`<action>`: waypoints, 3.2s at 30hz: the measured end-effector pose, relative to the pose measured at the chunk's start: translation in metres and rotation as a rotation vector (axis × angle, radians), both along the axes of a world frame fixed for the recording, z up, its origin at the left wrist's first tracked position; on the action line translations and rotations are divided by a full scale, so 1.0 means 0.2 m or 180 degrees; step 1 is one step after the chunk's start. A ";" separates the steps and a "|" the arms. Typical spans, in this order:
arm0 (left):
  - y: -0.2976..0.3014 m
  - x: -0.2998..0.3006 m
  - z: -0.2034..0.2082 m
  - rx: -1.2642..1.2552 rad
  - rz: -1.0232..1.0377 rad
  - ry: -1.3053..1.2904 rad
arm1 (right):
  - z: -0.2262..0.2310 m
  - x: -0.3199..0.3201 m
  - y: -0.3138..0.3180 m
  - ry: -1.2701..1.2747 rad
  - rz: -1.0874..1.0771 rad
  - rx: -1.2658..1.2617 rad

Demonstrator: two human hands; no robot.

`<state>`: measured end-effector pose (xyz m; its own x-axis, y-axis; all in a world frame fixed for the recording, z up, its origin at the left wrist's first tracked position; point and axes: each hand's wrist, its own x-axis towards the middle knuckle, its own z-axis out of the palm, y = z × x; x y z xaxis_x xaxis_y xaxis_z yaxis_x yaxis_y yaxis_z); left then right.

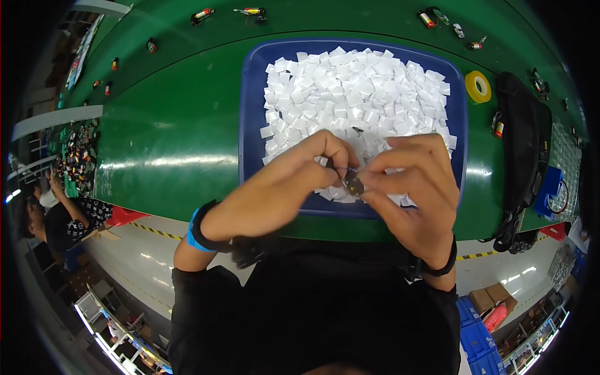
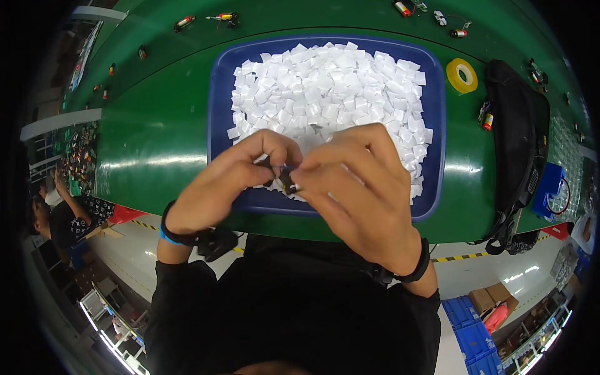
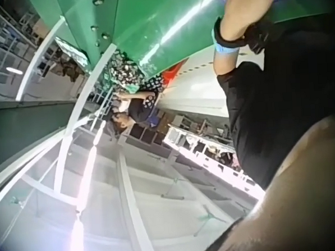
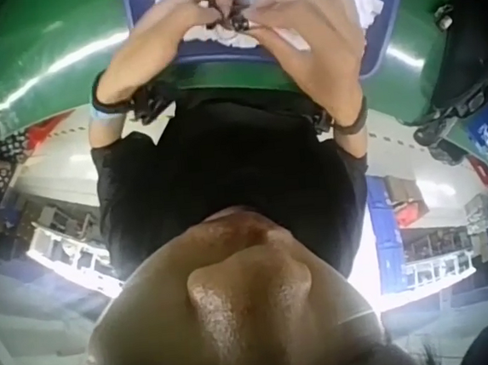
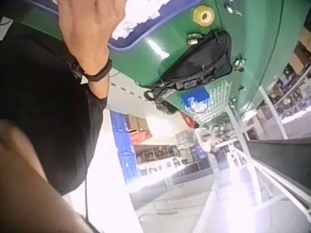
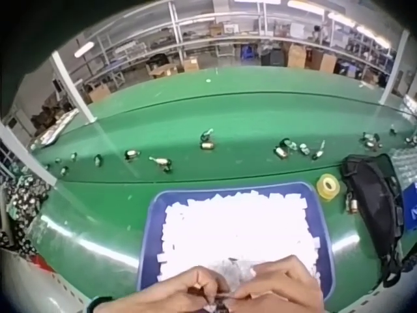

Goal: The person picks up a battery and a circuit board, wraps a white adhesive strip around them by hand, and places the assembled unit onto the green conveyor belt, repeating the process several times.

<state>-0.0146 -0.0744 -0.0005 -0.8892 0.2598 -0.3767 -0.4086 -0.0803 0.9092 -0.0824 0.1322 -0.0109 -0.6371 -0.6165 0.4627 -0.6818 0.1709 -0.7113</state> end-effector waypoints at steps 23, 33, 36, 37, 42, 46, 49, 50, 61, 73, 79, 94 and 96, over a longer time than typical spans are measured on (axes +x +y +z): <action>0.04 0.11 0.08 -0.0338 0.0146 0.0472 | 0.04 0.07 -0.02 0.1032 -0.0141 0.0019; 0.03 0.12 0.03 0.0281 0.0788 0.0440 | 0.08 0.11 0.00 0.0180 -0.0480 0.0002; 0.04 0.13 0.00 0.0333 0.1081 0.0652 | 0.05 0.14 0.01 -0.0990 -0.0318 -0.0165; 0.04 0.13 0.00 0.0327 0.1056 0.0638 | 0.03 0.15 -0.01 -0.1061 -0.0361 -0.0306; 0.04 0.15 0.03 -0.0720 0.0693 0.1063 | -0.01 0.20 -0.06 -0.1537 -0.0425 -0.0868; 0.01 0.14 0.04 -0.1366 0.0385 0.1755 | -0.02 0.21 -0.05 -0.1941 -0.0211 -0.1047; -0.02 0.12 0.03 -0.1994 0.0043 0.2536 | -0.03 0.21 -0.03 -0.2123 -0.0068 -0.1084; -0.02 0.11 0.01 -0.2040 0.0100 0.2730 | -0.03 0.21 -0.03 -0.2187 -0.0021 -0.1108; -0.21 -0.29 0.13 -0.0890 0.0296 0.0377 | 0.08 0.13 -0.04 -0.2687 -0.0225 -0.0480; -1.33 -0.86 -0.37 -0.5605 0.0069 0.4266 | 0.07 0.13 0.03 -0.2102 -0.0138 -0.0088; -1.08 -0.66 -0.27 -0.5515 -0.0511 0.3460 | 0.05 0.13 0.02 -0.2094 -0.0052 -0.0090; -0.04 0.08 0.10 -0.0441 0.1424 0.0457 | -0.01 0.25 -0.18 -0.2505 0.0194 -0.0766; 0.05 0.14 0.09 -0.0206 0.1534 0.0483 | -0.04 0.28 -0.18 -0.2496 0.0092 -0.0899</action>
<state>0.0138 -0.0639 0.0174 -0.9482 -0.2128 -0.2357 -0.2019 -0.1687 0.9648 -0.0273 0.0968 -0.0194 -0.8246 -0.5648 0.0311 0.0277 -0.0953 -0.9951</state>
